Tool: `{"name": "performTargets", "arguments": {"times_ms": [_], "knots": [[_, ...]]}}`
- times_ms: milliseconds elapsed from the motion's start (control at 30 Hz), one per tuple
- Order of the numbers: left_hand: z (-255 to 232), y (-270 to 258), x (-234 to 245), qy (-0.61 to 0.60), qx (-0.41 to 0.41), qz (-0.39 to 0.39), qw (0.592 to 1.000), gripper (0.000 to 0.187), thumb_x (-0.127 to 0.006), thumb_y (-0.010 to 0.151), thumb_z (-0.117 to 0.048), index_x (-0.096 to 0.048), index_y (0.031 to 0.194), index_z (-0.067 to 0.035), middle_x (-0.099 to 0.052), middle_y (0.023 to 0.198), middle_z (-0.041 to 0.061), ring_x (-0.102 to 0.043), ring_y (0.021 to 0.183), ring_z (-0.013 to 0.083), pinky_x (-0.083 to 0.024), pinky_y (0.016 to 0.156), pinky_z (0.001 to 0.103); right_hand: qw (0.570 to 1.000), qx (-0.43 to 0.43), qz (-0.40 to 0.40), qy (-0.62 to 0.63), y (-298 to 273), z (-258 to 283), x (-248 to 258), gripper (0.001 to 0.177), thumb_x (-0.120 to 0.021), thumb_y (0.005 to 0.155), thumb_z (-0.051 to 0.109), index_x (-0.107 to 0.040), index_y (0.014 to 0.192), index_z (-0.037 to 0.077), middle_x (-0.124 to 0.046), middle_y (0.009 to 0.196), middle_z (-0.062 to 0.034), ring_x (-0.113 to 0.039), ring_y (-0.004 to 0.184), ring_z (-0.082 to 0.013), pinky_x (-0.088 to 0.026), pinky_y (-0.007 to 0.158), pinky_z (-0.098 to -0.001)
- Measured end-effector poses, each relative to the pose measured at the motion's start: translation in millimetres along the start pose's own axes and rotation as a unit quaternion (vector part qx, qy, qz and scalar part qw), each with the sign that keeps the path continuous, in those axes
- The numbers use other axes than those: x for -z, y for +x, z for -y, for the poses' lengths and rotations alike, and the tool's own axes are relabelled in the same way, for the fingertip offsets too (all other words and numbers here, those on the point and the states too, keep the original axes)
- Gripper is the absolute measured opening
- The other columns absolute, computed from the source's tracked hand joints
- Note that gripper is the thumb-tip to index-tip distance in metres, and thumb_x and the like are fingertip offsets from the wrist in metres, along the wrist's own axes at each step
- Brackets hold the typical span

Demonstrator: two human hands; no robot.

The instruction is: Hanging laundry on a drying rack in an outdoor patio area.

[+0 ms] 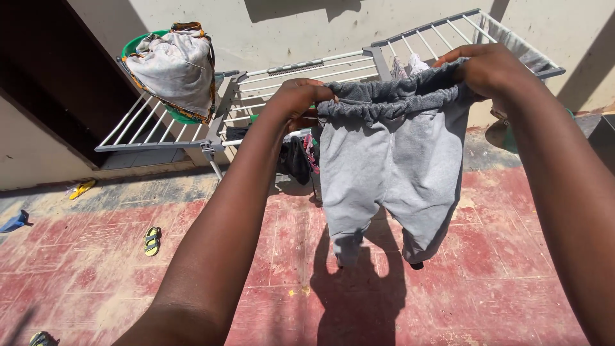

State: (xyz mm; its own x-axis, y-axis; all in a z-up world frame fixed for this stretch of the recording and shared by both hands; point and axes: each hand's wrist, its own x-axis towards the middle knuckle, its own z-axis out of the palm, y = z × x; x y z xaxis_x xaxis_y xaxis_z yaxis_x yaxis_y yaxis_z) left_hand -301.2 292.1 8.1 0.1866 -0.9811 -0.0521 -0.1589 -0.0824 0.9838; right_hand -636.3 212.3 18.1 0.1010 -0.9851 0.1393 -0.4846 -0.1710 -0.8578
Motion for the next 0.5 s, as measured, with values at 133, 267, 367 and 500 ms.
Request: {"name": "performTargets", "arguments": {"times_ms": [133, 267, 367, 500], "knots": [[6, 2, -3, -0.005, -0.037, -0.011, 0.999, 0.02, -0.077, 0.073, -0.019, -0.075, 0.092, -0.012, -0.071, 0.074, -0.001, -0.066, 0.06, 0.0155, -0.059, 0.058, 0.035, 0.999, 0.003, 0.02, -0.045, 13, -11, 7, 0.023, -0.061, 0.097, 0.009, -0.078, 0.113, 0.012, -0.073, 0.087, -0.0094, -0.062, 0.068, -0.017, -0.05, 0.059, -0.0329], [-3, 1, -9, 0.196, -0.165, -0.146, 0.956, 0.022, -0.073, 0.075, -0.025, -0.083, 0.091, -0.012, -0.076, 0.073, 0.006, -0.073, 0.065, 0.0154, -0.059, 0.067, 0.031, 0.983, 0.023, -0.006, -0.182, -3, -1, 13, 0.017, -0.07, 0.098, 0.015, -0.077, 0.108, 0.003, -0.072, 0.085, -0.0162, -0.064, 0.065, -0.0228, -0.053, 0.061, -0.0369], [-13, -13, -17, 0.26, -0.212, -0.201, 0.92, 0.023, -0.074, 0.074, -0.026, -0.083, 0.09, -0.011, -0.078, 0.074, 0.007, -0.075, 0.066, 0.0158, -0.059, 0.069, 0.03, 0.988, -0.055, 0.019, -0.144, -24, -1, 9, 0.027, -0.064, 0.102, 0.02, -0.063, 0.123, 0.002, -0.072, 0.093, -0.0216, -0.069, 0.072, -0.0296, -0.058, 0.067, -0.0422], [-7, -37, -20, 0.241, -0.2, -0.19, 0.931, 0.024, -0.075, 0.075, -0.026, -0.082, 0.089, -0.009, -0.076, 0.073, 0.007, -0.074, 0.065, 0.0164, -0.059, 0.066, 0.032, 0.93, -0.111, 0.196, 0.292, -25, -39, -11, 0.039, -0.043, 0.102, 0.019, -0.055, 0.134, 0.0, -0.072, 0.107, -0.0238, -0.077, 0.082, -0.0311, -0.061, 0.074, -0.0384]]}}
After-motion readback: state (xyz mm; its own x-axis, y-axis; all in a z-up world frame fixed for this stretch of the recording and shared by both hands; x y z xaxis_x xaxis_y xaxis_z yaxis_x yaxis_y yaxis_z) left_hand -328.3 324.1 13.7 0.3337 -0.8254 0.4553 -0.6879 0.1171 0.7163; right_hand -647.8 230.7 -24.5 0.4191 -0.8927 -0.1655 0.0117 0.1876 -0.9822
